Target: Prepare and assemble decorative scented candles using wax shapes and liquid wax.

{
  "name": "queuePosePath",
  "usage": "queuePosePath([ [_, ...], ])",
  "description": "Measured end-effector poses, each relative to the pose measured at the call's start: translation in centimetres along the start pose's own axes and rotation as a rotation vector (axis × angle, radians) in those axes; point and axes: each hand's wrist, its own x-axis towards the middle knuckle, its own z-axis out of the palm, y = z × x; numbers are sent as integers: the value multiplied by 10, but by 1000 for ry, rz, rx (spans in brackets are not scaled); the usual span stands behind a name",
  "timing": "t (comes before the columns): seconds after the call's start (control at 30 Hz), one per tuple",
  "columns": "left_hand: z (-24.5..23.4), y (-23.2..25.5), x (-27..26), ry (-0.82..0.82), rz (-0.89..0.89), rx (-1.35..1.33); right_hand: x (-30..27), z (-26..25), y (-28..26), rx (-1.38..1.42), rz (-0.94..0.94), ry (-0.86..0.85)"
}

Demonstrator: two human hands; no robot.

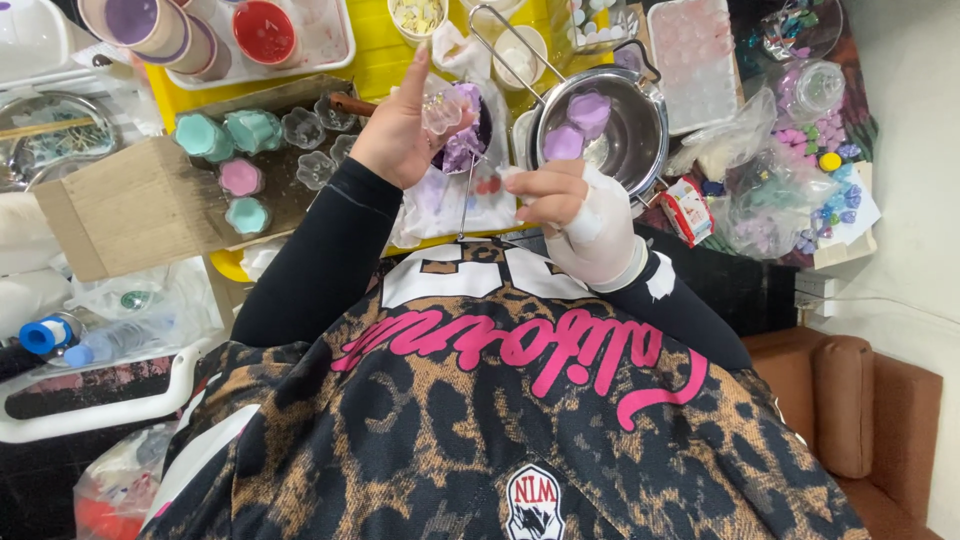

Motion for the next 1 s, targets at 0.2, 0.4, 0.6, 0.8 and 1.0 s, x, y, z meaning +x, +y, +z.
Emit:
queuePosePath([
  [0.2, -38, -4, -6, 40, -215, -366, -16, 14, -1, 110, 167, 239],
  [0.4, -26, 19, -65, 208, -65, -118, -15, 27, 2, 91, 246, 230],
  [0.6, -63, -4, -113, 65, 214, 168, -10, 38, 5, 110, 211, 165],
  [0.8, -49, 16, -156, 125, 144, 356, -11, 42, 12, 139, 267, 139],
  [1.0, -44, 26, -180, 455, 313, 1052, -9, 50, 10, 141, 253, 145],
])
